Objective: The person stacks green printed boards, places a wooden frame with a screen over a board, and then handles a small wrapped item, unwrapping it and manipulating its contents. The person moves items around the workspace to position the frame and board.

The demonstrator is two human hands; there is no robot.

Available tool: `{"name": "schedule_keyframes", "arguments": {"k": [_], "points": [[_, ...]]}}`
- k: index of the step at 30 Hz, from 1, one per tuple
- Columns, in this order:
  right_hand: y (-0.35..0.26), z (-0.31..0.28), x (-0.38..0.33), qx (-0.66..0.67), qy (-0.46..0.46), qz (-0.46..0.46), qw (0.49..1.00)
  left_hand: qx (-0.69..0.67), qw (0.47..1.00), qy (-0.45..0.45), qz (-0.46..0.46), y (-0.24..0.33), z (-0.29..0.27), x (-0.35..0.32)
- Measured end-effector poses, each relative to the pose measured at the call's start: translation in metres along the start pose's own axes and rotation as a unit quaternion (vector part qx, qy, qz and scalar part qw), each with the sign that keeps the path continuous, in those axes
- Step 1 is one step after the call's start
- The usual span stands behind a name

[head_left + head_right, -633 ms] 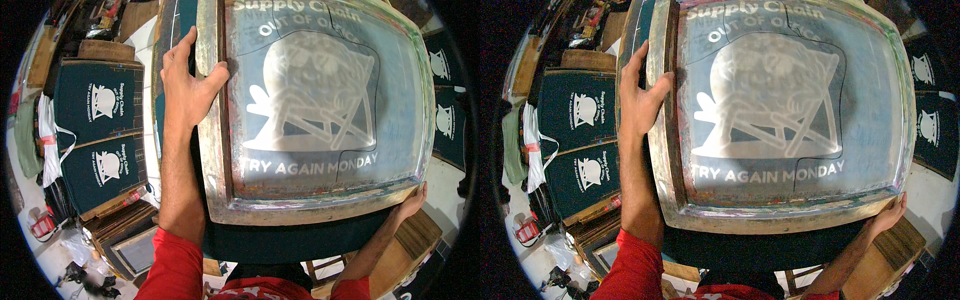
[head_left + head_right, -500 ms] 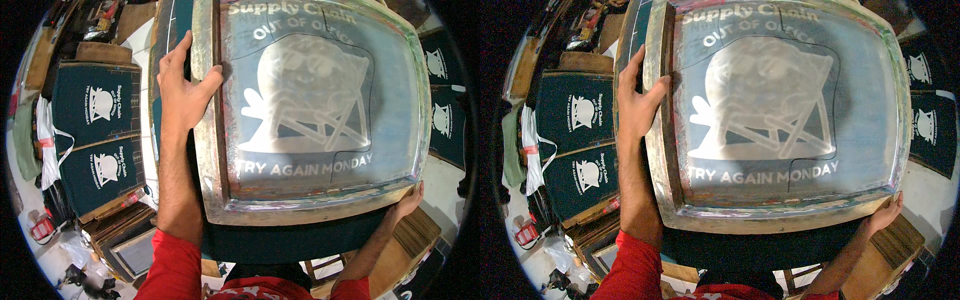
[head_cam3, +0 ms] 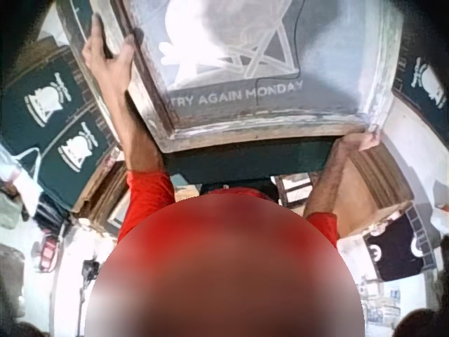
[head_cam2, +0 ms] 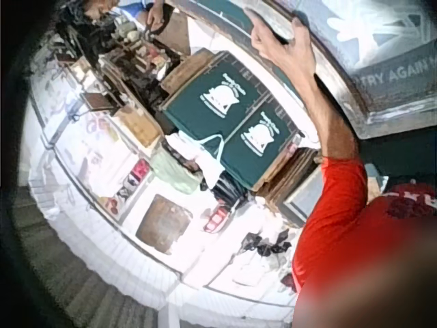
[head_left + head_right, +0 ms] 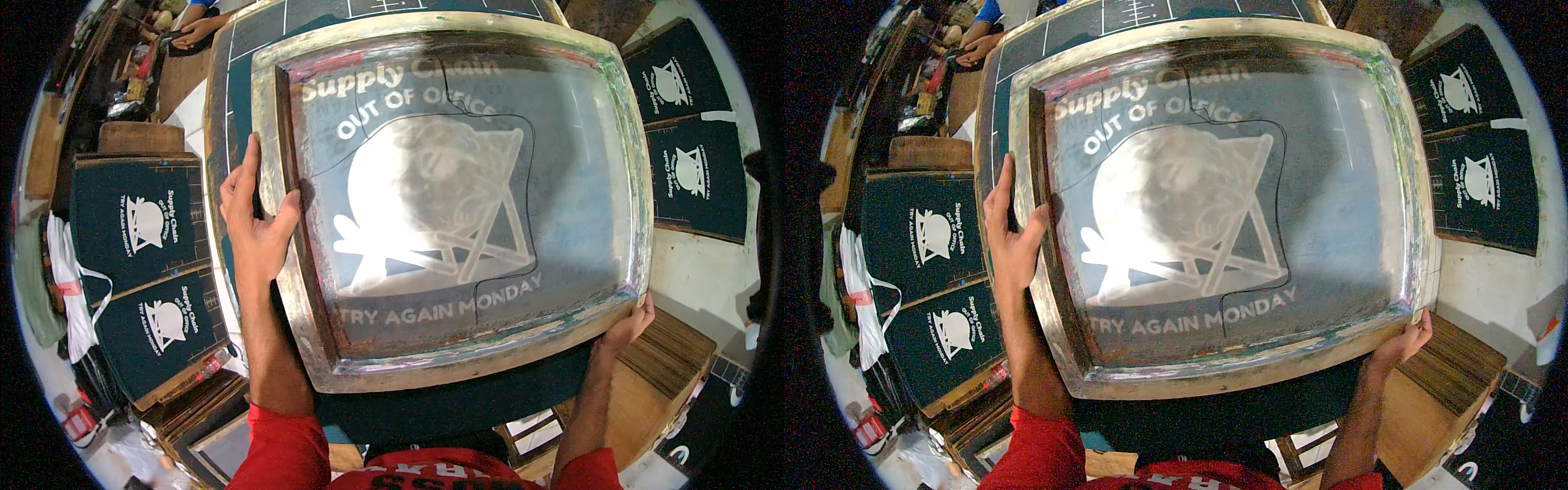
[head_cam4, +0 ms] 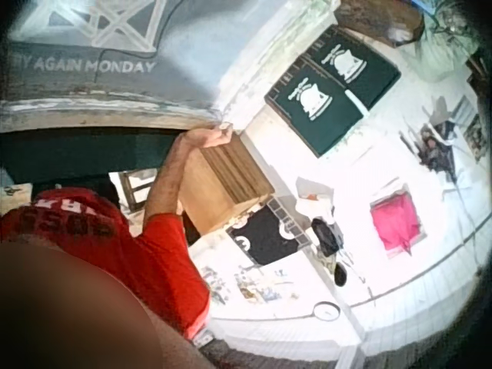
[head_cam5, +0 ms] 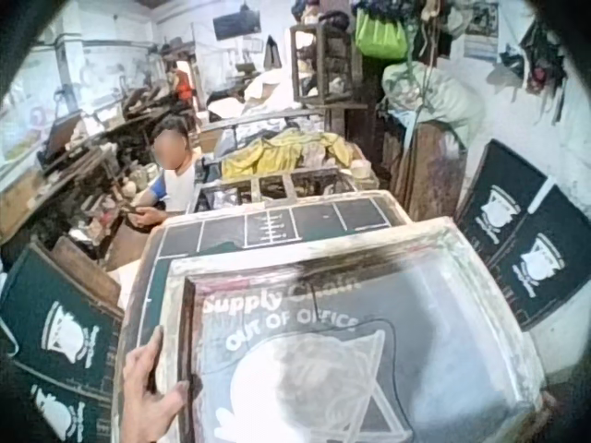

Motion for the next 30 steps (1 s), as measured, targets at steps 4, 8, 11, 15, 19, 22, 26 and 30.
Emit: {"name": "schedule_keyframes", "arguments": {"k": [4, 8, 11, 15, 19, 22, 26, 30], "points": [[-0.007, 0.007, -0.007, -0.007, -0.007, 0.006, 1.0, -0.006, 1.0, -0.014, 0.001, 0.002, 0.001, 0.0], [-0.017, 0.011, -0.015, -0.073, -0.011, 0.0, 0.997, -0.009, 0.999, -0.011, 0.042, 0.007, -0.001, 0.002], [-0.021, 0.014, -0.016, -0.086, -0.026, 0.019, 0.996, -0.048, 0.999, 0.0, 0.015, 0.002, -0.001, 0.001], [-0.013, 0.019, -0.019, 0.057, -0.06, 0.066, 0.994, -0.073, 0.996, 0.051, -0.001, 0.011, -0.01, -0.004], [0.001, 0.016, -0.019, 0.112, -0.118, 0.14, 0.977, 0.179, 0.98, 0.075, 0.05, 0.052, -0.022, -0.007], [0.014, 0.01, -0.022, 0.056, -0.192, 0.231, 0.952, 0.193, 0.979, 0.047, 0.041, 0.059, -0.024, -0.009], [0.012, 0.026, -0.029, -0.006, -0.373, 0.277, 0.886, 0.2, 0.979, 0.018, -0.019, 0.047, -0.028, -0.041], [-0.004, 0.047, -0.044, 0.017, -0.469, 0.277, 0.838, 0.136, 0.981, 0.076, -0.115, 0.014, -0.041, -0.13]]}}
Point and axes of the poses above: each hand's wrist, its own x-axis towards the middle knuckle, its own z-axis out of the palm, y = z × x, the point moved 10 cm from there along x, towards the middle knuckle, and after that the axes turned 15 degrees about -y, right-handed, at the moved point
